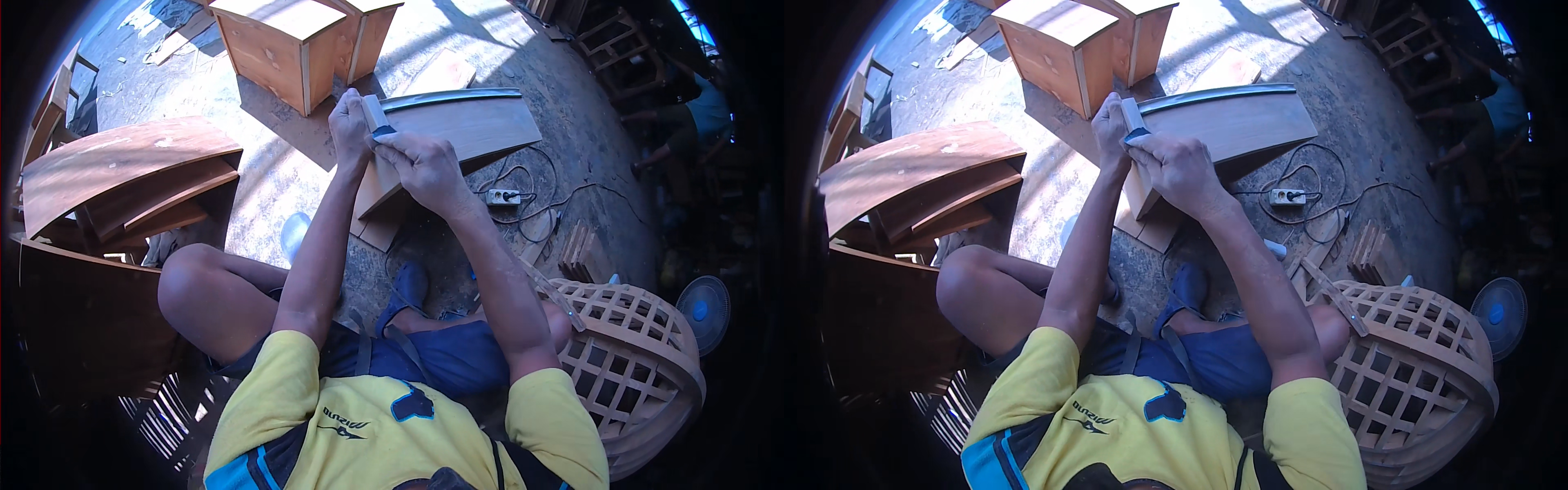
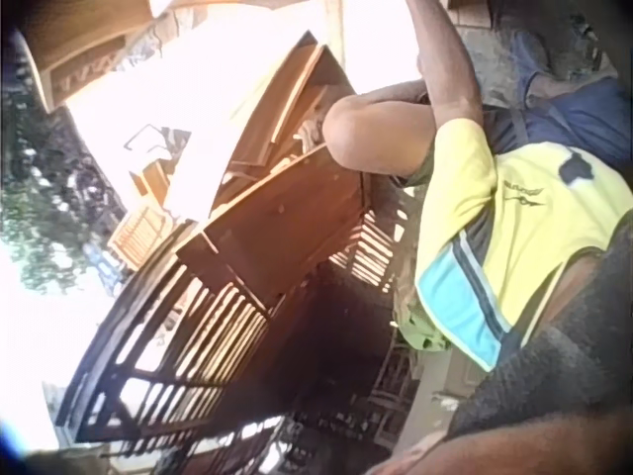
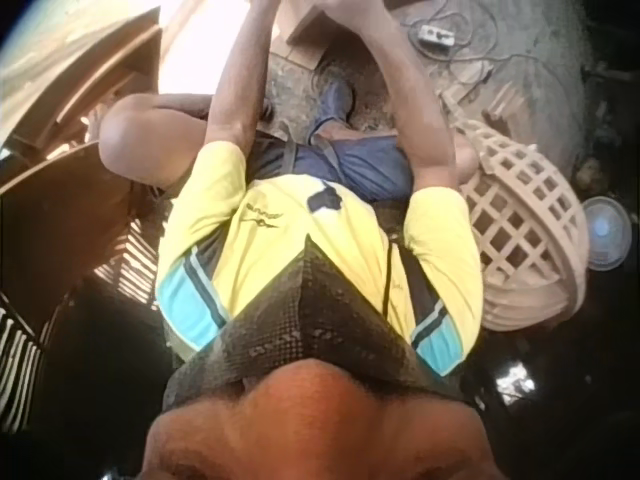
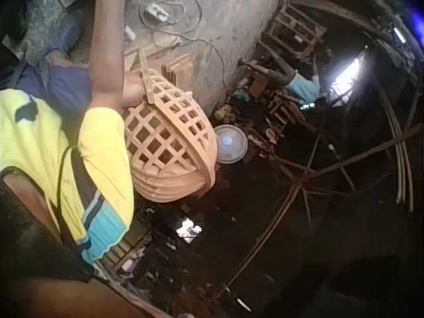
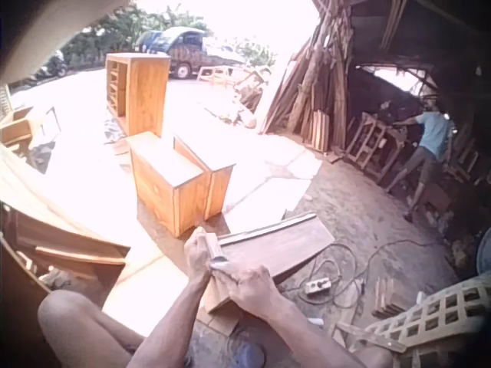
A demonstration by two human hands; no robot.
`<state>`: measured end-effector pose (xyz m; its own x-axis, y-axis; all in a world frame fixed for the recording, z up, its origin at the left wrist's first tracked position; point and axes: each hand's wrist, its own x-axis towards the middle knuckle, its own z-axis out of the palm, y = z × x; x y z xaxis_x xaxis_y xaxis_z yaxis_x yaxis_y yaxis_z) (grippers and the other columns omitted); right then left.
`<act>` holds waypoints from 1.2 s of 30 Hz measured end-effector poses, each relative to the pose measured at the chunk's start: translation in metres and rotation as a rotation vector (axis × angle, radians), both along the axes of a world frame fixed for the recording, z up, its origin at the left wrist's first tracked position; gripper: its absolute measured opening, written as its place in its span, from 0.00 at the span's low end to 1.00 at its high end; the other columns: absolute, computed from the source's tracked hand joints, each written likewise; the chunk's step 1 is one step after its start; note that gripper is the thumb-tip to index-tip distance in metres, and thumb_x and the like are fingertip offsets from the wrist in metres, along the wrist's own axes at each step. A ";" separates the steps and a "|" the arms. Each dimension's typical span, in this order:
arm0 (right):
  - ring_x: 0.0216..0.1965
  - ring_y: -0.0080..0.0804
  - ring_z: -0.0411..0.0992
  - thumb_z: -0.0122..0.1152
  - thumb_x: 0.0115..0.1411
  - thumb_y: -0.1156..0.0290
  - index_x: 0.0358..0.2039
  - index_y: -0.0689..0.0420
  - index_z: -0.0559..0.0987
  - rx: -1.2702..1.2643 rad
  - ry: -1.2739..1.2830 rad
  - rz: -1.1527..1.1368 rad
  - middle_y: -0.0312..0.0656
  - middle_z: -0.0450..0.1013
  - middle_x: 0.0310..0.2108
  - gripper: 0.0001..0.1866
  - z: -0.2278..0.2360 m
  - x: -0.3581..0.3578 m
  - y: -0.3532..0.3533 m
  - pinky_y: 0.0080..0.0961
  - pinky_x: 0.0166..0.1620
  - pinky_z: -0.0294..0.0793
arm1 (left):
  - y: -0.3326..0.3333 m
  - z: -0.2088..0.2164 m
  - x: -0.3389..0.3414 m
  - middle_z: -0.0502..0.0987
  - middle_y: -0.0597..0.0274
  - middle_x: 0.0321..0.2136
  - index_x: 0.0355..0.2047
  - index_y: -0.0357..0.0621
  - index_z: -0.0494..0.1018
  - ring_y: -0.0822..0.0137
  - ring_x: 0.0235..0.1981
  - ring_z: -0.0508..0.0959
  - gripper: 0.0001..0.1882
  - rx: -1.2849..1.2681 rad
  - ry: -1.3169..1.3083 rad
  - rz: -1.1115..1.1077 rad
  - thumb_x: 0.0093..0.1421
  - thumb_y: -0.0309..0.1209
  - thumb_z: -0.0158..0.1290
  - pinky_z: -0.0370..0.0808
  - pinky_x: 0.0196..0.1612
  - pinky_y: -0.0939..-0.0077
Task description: The person sands the exterior and edges of wooden drawer components by hand with a piece of sandpaper.
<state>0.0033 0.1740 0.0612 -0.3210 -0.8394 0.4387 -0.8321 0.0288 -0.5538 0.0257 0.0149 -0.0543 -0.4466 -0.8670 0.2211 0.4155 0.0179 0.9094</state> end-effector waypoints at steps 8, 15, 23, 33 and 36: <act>0.39 0.43 0.84 0.64 0.67 0.65 0.47 0.59 0.86 -0.027 0.018 -0.147 0.49 0.84 0.38 0.13 -0.006 -0.055 -0.058 0.33 0.43 0.82 | 0.028 0.017 -0.010 0.69 0.68 0.22 0.27 0.39 0.67 0.77 0.26 0.69 0.21 0.005 0.077 0.008 0.78 0.36 0.40 0.68 0.31 0.74; 0.38 0.36 0.85 0.68 0.65 0.73 0.45 0.63 0.85 0.105 -0.238 -0.005 0.51 0.83 0.37 0.10 -0.003 0.026 0.056 0.28 0.41 0.81 | 0.015 0.013 0.006 0.67 0.69 0.21 0.26 0.39 0.67 0.78 0.25 0.67 0.22 0.030 -0.022 -0.014 0.78 0.36 0.39 0.67 0.30 0.74; 0.29 0.19 0.75 0.59 0.70 0.74 0.52 0.61 0.80 0.147 -0.794 -0.594 0.34 0.78 0.29 0.13 -0.096 0.014 0.173 0.23 0.35 0.74 | 0.013 -0.005 -0.002 0.67 0.65 0.25 0.36 0.37 0.71 0.74 0.30 0.67 0.24 -0.111 -0.063 -0.011 0.80 0.43 0.37 0.69 0.38 0.72; 0.46 0.34 0.80 0.65 0.64 0.69 0.53 0.66 0.79 0.078 -0.556 -0.289 0.51 0.82 0.43 0.19 -0.092 0.029 0.071 0.31 0.52 0.77 | 0.019 -0.081 0.019 0.77 0.55 0.30 0.41 0.33 0.76 0.64 0.35 0.74 0.36 -0.094 -0.369 -0.101 0.79 0.54 0.29 0.72 0.42 0.65; 0.41 0.54 0.82 0.72 0.59 0.50 0.45 0.69 0.82 0.262 -0.257 -0.389 0.59 0.81 0.39 0.30 -0.081 0.045 0.040 0.42 0.47 0.80 | 0.020 -0.081 0.018 0.78 0.55 0.30 0.41 0.33 0.77 0.64 0.33 0.76 0.36 -0.087 -0.344 -0.070 0.79 0.53 0.29 0.73 0.39 0.64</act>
